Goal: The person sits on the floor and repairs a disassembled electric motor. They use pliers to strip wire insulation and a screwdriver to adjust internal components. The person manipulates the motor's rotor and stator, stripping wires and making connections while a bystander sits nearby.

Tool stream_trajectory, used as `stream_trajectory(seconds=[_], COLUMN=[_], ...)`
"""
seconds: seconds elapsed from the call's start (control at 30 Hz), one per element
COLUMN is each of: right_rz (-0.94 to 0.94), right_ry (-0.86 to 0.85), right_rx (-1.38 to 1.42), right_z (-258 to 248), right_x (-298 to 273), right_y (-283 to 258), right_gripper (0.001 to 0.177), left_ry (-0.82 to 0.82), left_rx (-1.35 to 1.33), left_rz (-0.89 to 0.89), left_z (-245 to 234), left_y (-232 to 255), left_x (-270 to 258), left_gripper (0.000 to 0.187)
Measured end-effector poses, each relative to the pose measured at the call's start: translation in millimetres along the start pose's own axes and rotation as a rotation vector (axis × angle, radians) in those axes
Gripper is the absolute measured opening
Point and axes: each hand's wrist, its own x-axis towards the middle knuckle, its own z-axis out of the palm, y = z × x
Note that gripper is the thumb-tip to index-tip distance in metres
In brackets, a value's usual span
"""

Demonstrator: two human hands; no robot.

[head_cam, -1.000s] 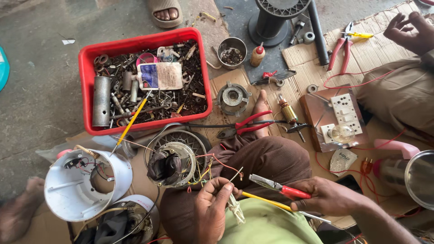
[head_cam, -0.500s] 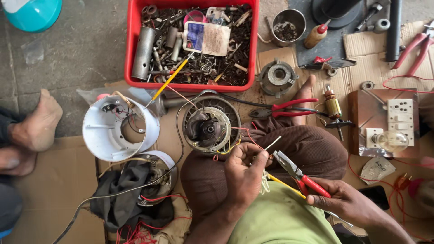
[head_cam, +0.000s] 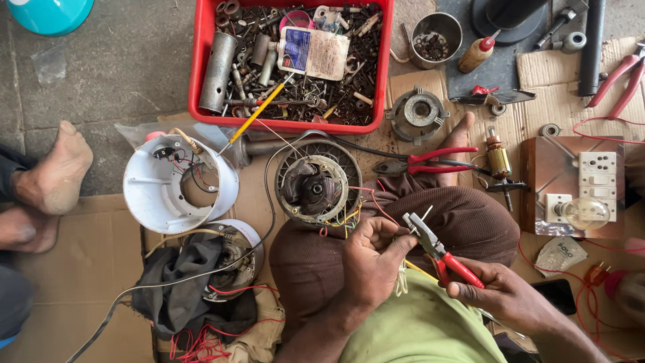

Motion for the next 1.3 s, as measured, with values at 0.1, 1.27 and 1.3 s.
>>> stream_trajectory(seconds=[0.1,1.27,1.3], right_rz=[0.008,-0.002,0.027], right_ry=[0.002,0.095,0.106], right_rx=[-0.005,-0.062,-0.059], right_z=[1,7,8], right_x=[0,2,2], right_y=[-2,-2,-3], right_gripper=[0.055,0.058,0.058], left_ry=[0.001,-0.059,-0.057], left_rx=[-0.01,-0.103,-0.102], left_rz=[-0.005,-0.09,-0.089], left_z=[0,1,1], left_y=[-1,-4,-4], left_x=[0,7,7], left_gripper=[0.018,0.013,0.013])
